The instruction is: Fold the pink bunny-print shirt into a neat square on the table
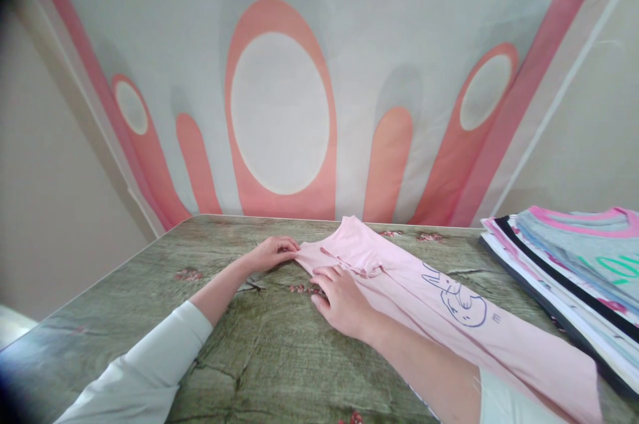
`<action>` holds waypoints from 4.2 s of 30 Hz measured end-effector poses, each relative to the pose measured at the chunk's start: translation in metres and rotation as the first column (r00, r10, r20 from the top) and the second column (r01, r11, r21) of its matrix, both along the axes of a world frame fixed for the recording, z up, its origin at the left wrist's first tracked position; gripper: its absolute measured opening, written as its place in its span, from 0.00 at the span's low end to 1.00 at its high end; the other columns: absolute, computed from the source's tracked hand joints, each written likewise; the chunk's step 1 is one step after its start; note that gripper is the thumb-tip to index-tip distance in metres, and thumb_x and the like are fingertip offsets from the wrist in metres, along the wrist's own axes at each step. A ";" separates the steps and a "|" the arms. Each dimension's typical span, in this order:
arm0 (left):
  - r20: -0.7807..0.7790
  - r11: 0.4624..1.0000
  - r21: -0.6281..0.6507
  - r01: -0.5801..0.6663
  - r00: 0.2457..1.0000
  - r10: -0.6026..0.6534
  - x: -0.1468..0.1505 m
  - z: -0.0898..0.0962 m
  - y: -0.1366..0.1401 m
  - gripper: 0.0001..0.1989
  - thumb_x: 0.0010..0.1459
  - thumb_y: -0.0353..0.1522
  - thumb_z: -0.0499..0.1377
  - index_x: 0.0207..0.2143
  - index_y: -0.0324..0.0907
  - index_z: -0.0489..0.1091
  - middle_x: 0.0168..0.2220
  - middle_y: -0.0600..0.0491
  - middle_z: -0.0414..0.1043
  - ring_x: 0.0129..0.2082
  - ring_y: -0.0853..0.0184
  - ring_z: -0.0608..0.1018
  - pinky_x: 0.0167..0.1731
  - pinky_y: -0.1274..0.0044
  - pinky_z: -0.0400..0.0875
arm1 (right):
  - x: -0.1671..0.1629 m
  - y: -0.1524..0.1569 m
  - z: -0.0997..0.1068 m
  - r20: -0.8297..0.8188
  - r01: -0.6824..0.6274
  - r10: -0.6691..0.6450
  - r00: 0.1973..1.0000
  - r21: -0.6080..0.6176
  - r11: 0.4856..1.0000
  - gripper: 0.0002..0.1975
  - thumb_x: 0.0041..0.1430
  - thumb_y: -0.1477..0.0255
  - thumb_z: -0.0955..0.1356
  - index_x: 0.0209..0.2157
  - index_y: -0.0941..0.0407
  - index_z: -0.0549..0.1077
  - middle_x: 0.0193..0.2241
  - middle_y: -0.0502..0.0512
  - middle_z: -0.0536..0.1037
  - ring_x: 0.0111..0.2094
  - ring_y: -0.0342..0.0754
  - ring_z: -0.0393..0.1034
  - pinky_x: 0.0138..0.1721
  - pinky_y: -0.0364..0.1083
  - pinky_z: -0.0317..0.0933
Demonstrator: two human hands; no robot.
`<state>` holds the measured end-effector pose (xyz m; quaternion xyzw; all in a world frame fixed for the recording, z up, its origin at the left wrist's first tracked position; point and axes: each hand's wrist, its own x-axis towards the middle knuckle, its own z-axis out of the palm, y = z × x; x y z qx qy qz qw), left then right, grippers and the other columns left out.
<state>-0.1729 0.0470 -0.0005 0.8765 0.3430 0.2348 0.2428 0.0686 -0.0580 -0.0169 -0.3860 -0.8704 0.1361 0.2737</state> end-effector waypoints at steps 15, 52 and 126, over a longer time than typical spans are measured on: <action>-0.154 0.974 0.171 -0.146 0.973 0.172 0.000 -0.009 0.002 0.10 0.55 0.38 0.57 0.27 0.42 0.72 0.46 0.49 0.68 0.48 0.64 0.68 0.51 0.71 0.58 | 0.000 0.000 0.000 0.013 0.001 -0.001 1.000 0.007 1.000 0.14 0.57 0.71 0.64 0.46 0.55 0.70 0.48 0.58 0.69 0.49 0.52 0.60 0.51 0.53 0.54; -0.350 0.795 0.313 -0.520 0.715 0.605 0.024 -0.008 -0.017 0.13 0.57 0.39 0.53 0.27 0.40 0.71 0.30 0.47 0.73 0.31 0.62 0.75 0.30 0.77 0.65 | -0.034 0.024 0.009 0.220 -0.059 0.076 0.973 -0.084 0.995 0.33 0.61 0.56 0.57 0.61 0.62 0.51 0.62 0.63 0.49 0.62 0.55 0.40 0.61 0.55 0.36; -0.509 0.934 0.355 -0.040 0.830 0.229 0.103 0.000 -0.059 0.28 0.63 0.43 0.41 0.61 0.40 0.46 0.63 0.46 0.46 0.62 0.58 0.48 0.58 0.64 0.41 | 0.090 -0.037 -0.006 0.433 0.525 -0.504 0.748 0.079 0.847 0.30 0.62 0.57 0.51 0.58 0.59 0.57 0.61 0.62 0.54 0.61 0.58 0.44 0.56 0.60 0.40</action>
